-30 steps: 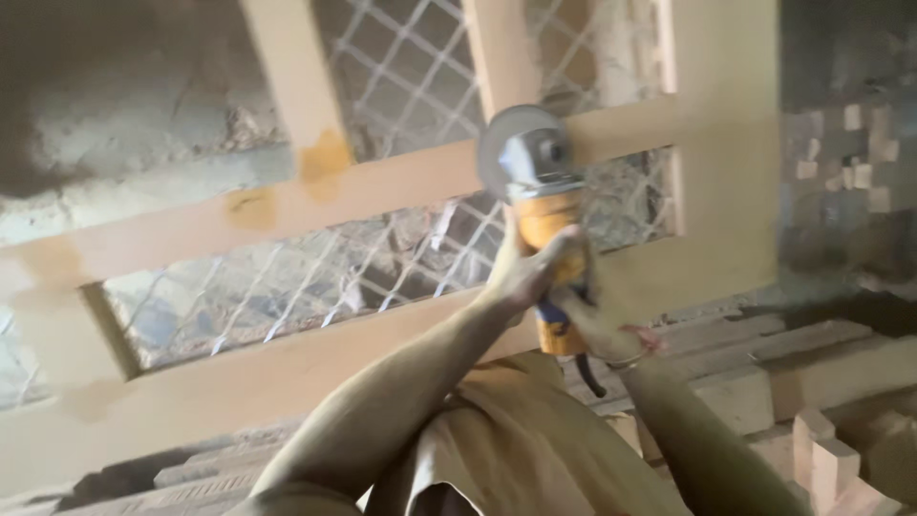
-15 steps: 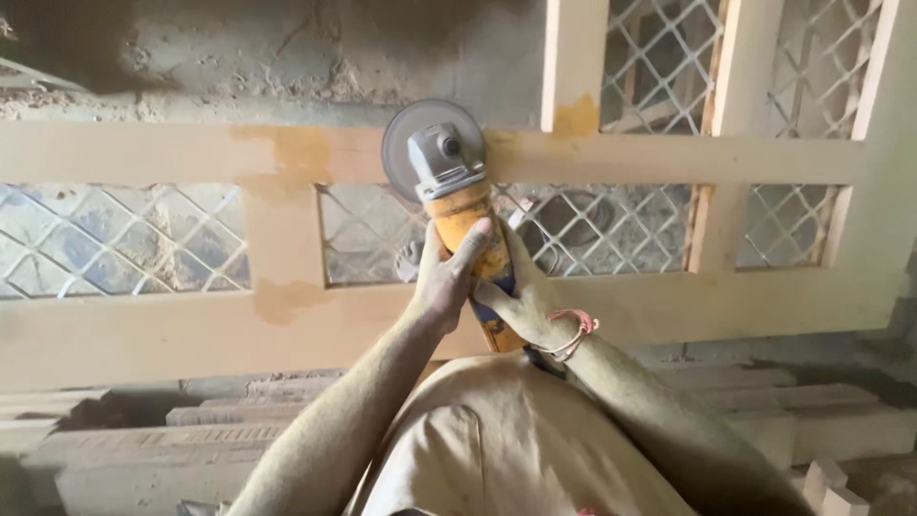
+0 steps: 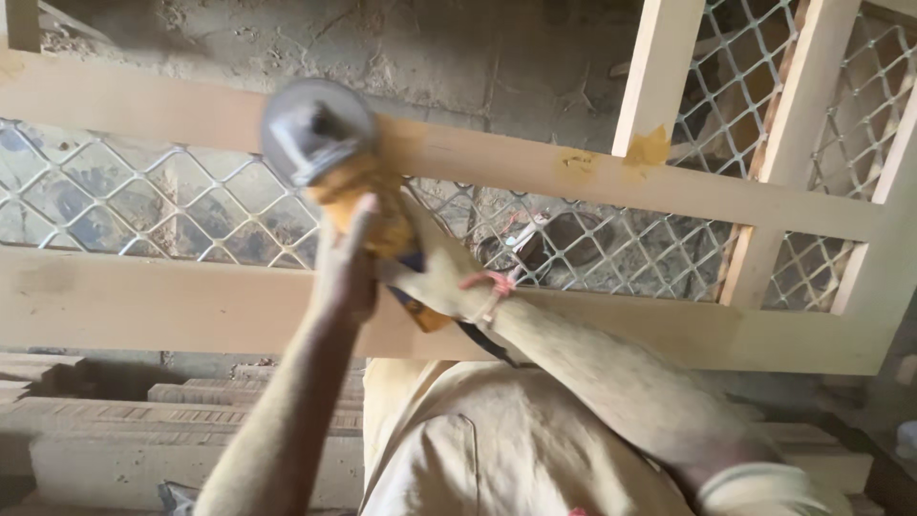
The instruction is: The person sands a wooden door frame using a power sander, moving the tool across the wooden rails and stiles to smooth the surface.
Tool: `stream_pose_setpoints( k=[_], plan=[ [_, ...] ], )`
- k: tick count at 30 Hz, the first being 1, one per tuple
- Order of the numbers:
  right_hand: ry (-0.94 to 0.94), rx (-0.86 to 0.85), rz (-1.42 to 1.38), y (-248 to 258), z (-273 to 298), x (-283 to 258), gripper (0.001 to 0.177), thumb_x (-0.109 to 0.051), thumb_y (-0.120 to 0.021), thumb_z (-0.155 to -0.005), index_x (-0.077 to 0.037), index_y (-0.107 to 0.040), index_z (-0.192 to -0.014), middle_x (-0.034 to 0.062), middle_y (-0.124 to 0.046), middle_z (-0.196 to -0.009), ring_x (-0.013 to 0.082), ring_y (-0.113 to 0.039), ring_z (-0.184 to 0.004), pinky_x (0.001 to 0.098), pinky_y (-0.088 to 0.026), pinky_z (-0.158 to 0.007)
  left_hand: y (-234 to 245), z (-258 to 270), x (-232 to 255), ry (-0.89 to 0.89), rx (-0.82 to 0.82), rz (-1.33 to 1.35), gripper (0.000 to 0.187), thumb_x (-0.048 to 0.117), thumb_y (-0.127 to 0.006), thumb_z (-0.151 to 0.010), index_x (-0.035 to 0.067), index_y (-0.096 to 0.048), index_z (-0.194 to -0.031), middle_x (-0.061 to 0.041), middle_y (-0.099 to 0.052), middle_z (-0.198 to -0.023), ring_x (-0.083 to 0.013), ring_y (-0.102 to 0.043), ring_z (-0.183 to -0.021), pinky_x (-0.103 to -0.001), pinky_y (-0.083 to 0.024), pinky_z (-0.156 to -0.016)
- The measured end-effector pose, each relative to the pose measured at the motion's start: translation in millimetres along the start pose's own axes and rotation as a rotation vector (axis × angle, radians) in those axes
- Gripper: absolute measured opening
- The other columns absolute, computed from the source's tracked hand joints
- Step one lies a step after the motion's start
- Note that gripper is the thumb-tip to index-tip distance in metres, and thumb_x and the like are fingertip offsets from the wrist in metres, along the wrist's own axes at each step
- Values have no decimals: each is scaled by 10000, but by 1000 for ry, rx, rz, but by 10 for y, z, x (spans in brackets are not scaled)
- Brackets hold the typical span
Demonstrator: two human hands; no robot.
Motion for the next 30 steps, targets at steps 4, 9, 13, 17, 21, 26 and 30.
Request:
stream_pose_setpoints(
  k=[4,9,13,17,21,26,30],
  plan=[
    [-9,-117,48,-172,-274,-192,1050,-407,-771,-875,-132,-125,-1655,207,-692,-1305,347,-729,-1114,425,-586,-990,205,-18,338,39,84,45,523,311,-635,-970,116,-432,-1411,-74,-594,-1270,-221,-644,-1128,-416,-578,-958],
    [-80,-35,45,113,36,45,1076,-375,-820,-813,-138,-150,-1620,212,-638,-1338,332,-746,-1012,430,-637,-857,-116,36,-68,111,25,21,523,293,-641,-1010,88,-430,-1443,-92,-572,-1215,-219,-582,-1010,-373,-486,-790],
    [-147,29,-218,758,718,598,960,-262,-789,-905,-83,-178,-1624,200,-614,-1358,296,-666,-1185,421,-575,-1026,-780,116,-807,84,-159,-26,543,297,-675,-1015,60,-442,-1444,-109,-583,-1270,-227,-605,-1162,-404,-539,-1003],
    [-163,160,-173,1384,1441,1039,888,-224,-752,-910,-55,-244,-1618,158,-588,-1413,239,-625,-1252,387,-537,-1052,-1542,208,-1414,321,-227,0,642,251,-708,-913,100,-383,-1445,-95,-601,-1267,-218,-631,-1157,-403,-568,-994],
    [-71,301,-364,1738,1942,1474,813,-178,-715,-970,-23,-245,-1614,127,-561,-1421,218,-569,-1310,373,-479,-1110,-2133,269,-1897,305,-317,-71,622,184,-763,-921,33,-451,-1438,-127,-645,-1270,-226,-650,-1149,-385,-571,-973],
    [-141,336,-416,2039,2386,1977,753,-144,-679,-999,-17,-262,-1613,115,-590,-1332,206,-586,-1235,361,-498,-1061,-2498,309,-2347,430,-359,-143,655,244,-785,-880,43,-433,-1395,-133,-650,-1233,-223,-664,-1118,-383,-589,-946],
    [-227,428,-517,2196,2623,2115,712,-125,-651,-978,-18,-290,-1582,121,-586,-1367,228,-605,-1245,387,-522,-1038,-2785,309,-2644,510,-390,-232,724,307,-800,-844,55,-407,-1398,-115,-637,-1239,-210,-648,-1123,-381,-577,-936]
  ],
)
Point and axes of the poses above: each hand's wrist, its own z-axis away from the middle knuckle, its own y-axis out of the back of the hand, x = y × z, the point moved 2 cm from there along -z, towards the middle knuckle
